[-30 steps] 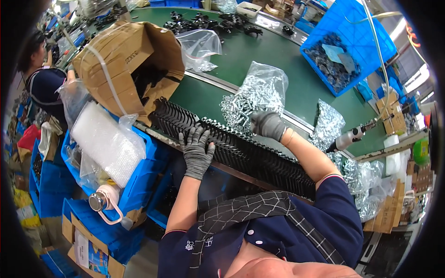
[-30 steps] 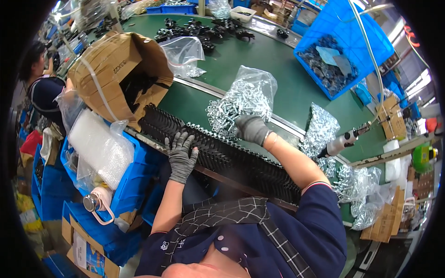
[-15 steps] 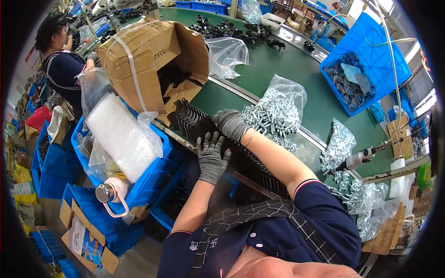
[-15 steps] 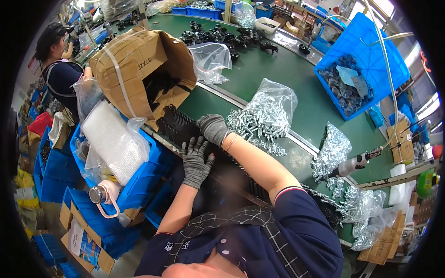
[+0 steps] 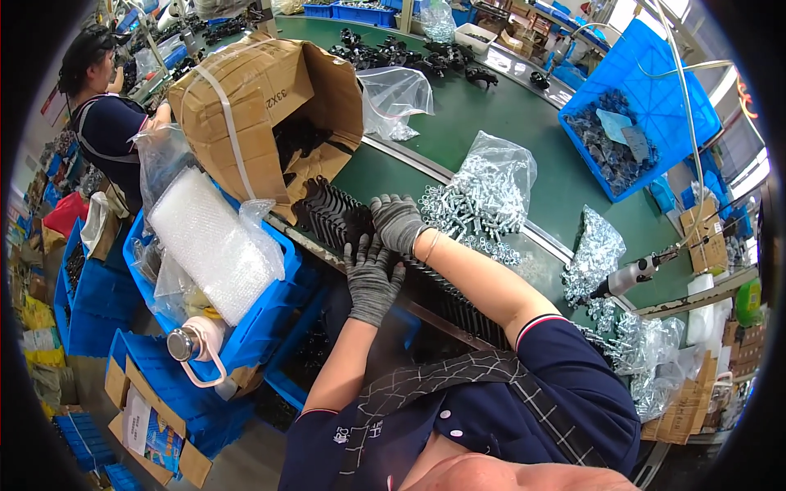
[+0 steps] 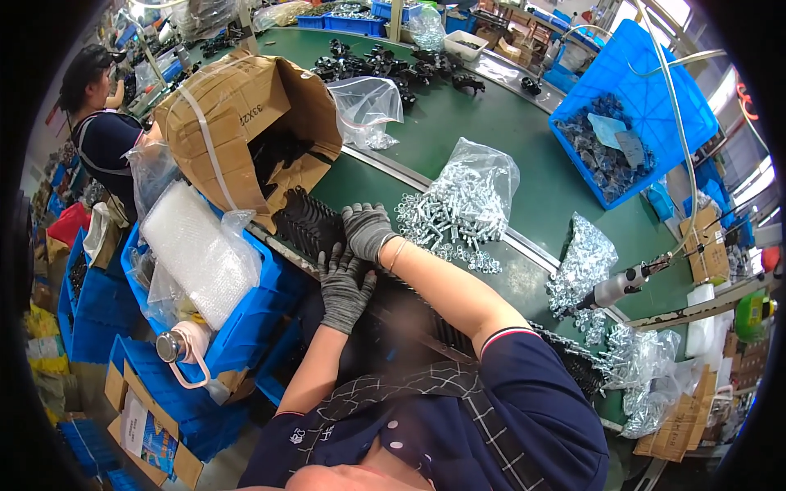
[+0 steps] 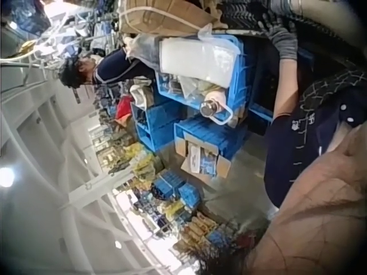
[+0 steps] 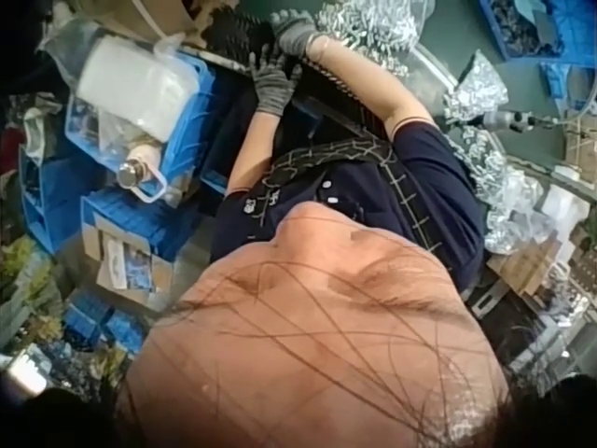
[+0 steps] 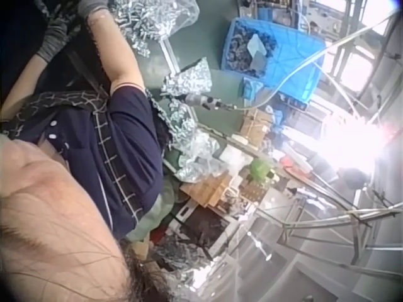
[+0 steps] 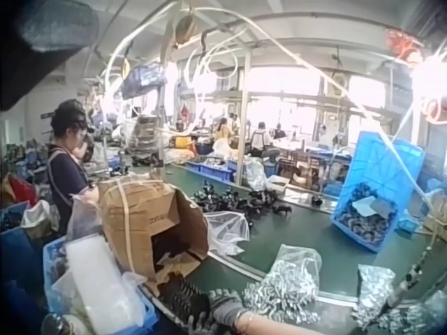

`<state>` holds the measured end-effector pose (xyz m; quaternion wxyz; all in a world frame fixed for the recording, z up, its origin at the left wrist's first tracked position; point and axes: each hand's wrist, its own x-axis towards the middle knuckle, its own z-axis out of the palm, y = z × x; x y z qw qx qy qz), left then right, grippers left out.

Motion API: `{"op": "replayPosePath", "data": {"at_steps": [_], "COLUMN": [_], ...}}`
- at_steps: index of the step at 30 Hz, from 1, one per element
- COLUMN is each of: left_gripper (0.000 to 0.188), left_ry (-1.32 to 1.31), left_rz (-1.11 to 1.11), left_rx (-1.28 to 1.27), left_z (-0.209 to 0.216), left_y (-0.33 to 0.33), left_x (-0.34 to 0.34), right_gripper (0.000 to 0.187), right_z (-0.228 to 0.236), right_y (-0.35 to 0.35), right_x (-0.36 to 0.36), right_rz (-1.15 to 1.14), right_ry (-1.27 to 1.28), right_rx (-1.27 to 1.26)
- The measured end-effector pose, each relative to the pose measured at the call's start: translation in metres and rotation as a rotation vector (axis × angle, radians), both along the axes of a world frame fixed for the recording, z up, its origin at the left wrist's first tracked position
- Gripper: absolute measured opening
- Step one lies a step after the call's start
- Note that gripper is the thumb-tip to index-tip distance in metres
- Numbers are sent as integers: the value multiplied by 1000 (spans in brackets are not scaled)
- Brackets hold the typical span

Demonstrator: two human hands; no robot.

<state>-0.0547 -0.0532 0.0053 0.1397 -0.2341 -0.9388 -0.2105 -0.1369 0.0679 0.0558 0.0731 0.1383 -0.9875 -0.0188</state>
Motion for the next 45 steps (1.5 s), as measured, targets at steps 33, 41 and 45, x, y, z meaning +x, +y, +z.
{"op": "replayPosePath", "data": {"at_steps": [33,41,45], "left_gripper": [55,52,51], "left_ry": [24,74,63], "left_rz": [-82,-10,-11], "left_rx": [23,-14,-34], "left_z": [10,4,2], "left_y": [-10,-8,-10], "left_x": [-10,-13,-14], "right_gripper": [28,27,24], "right_z": [8,3,8], "right_y": [138,151,176], "right_x": [10,34,60], "right_rz": [-255,-391,-116], "right_ry": [-388,-281,-117], "right_rx": [4,-18,-146]}}
